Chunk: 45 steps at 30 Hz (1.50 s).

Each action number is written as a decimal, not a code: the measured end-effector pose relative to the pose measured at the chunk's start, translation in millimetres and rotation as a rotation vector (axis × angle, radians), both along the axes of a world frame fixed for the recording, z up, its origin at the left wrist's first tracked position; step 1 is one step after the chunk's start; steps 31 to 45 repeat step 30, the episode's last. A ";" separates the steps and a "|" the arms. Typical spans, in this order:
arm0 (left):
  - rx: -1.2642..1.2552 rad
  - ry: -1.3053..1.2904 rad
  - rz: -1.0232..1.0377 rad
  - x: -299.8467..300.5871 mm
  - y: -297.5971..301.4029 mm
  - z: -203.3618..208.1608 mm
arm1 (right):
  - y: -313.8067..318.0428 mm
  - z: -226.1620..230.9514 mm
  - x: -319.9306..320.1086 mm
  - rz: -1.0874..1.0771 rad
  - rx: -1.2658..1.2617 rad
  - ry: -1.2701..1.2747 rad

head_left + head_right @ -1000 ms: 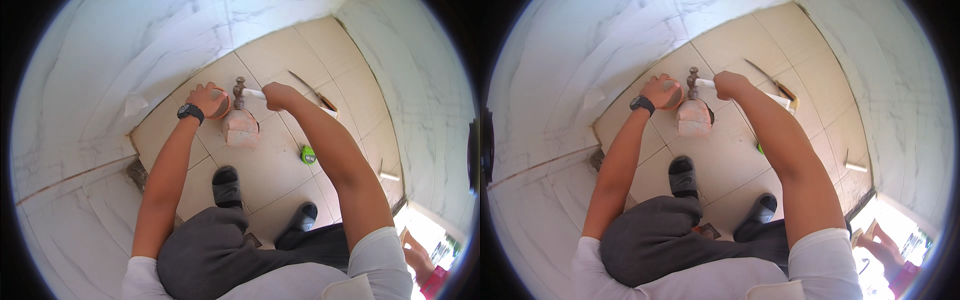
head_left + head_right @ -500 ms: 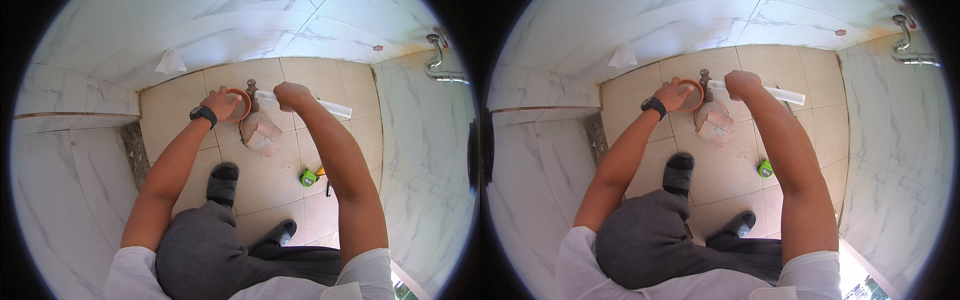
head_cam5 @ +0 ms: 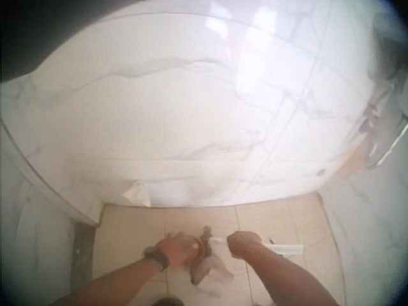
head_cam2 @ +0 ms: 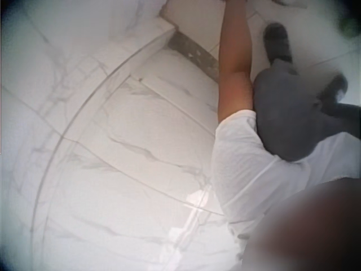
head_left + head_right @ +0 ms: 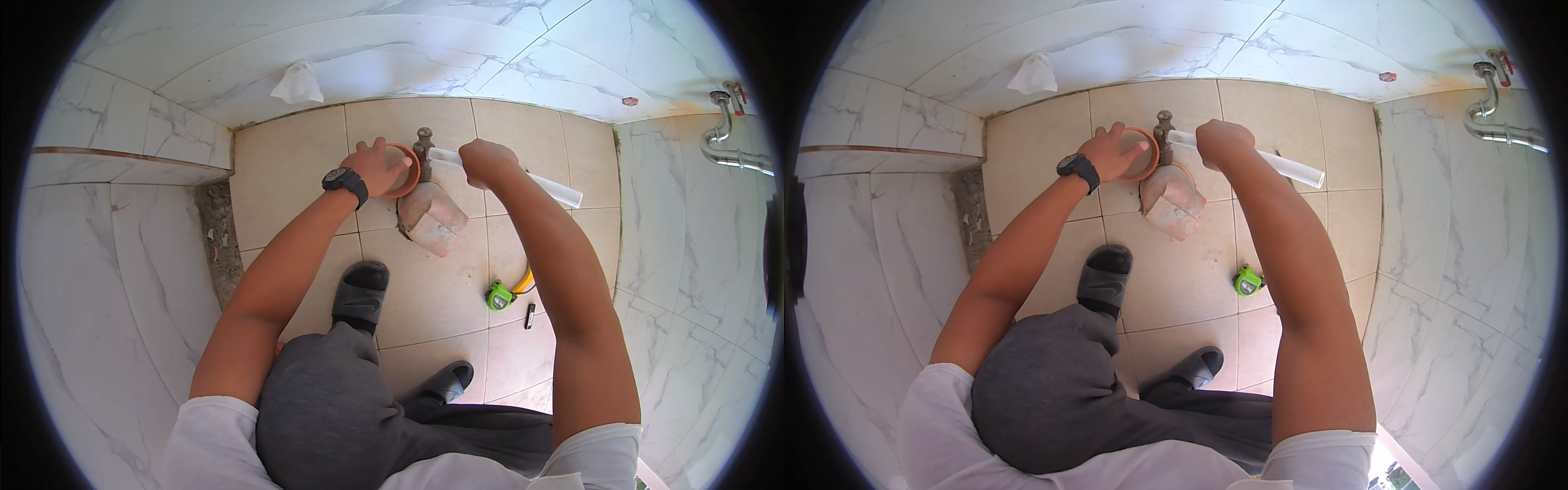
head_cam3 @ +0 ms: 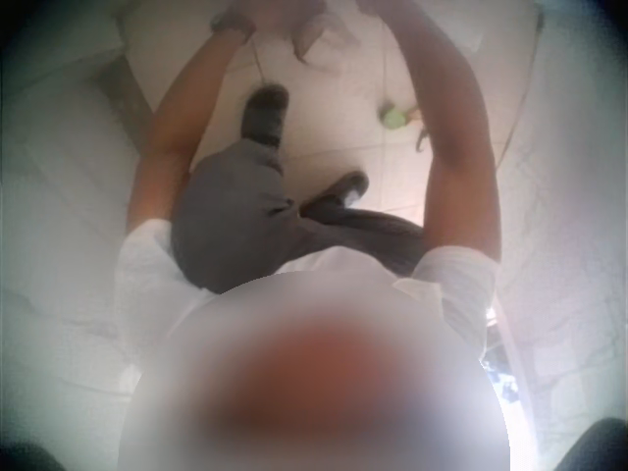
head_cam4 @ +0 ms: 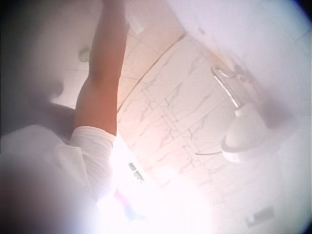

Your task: The person uses a blowtorch to heat a copper pipe fitting, then inserts a white PVC pipe into the heated fitting. They use a hammer to tap the pipe into place and a tape measure to measure the assembly.

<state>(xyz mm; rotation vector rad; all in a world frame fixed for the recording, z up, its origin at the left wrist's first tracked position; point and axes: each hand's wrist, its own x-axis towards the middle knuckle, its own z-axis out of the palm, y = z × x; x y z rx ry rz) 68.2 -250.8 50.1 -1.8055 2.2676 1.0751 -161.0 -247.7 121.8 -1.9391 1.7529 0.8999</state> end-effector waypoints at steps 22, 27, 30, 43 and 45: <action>-0.293 -0.162 -0.531 -79.4 -25.1 20.3 | 83.8 -41.2 -66.2 -0.431 -0.044 -0.280; -0.274 -0.188 -0.540 -81.2 -26.6 21.1 | 82.3 -37.5 -61.3 -0.468 -0.021 -0.281; -0.256 -0.200 -0.533 -85.1 -27.2 21.4 | 76.2 -32.6 -61.0 -0.397 -0.044 -0.242; -0.256 -0.200 -0.533 -85.1 -27.2 21.4 | 76.2 -32.6 -61.0 -0.397 -0.044 -0.242; -0.256 -0.200 -0.533 -85.1 -27.2 21.4 | 76.2 -32.6 -61.0 -0.397 -0.044 -0.242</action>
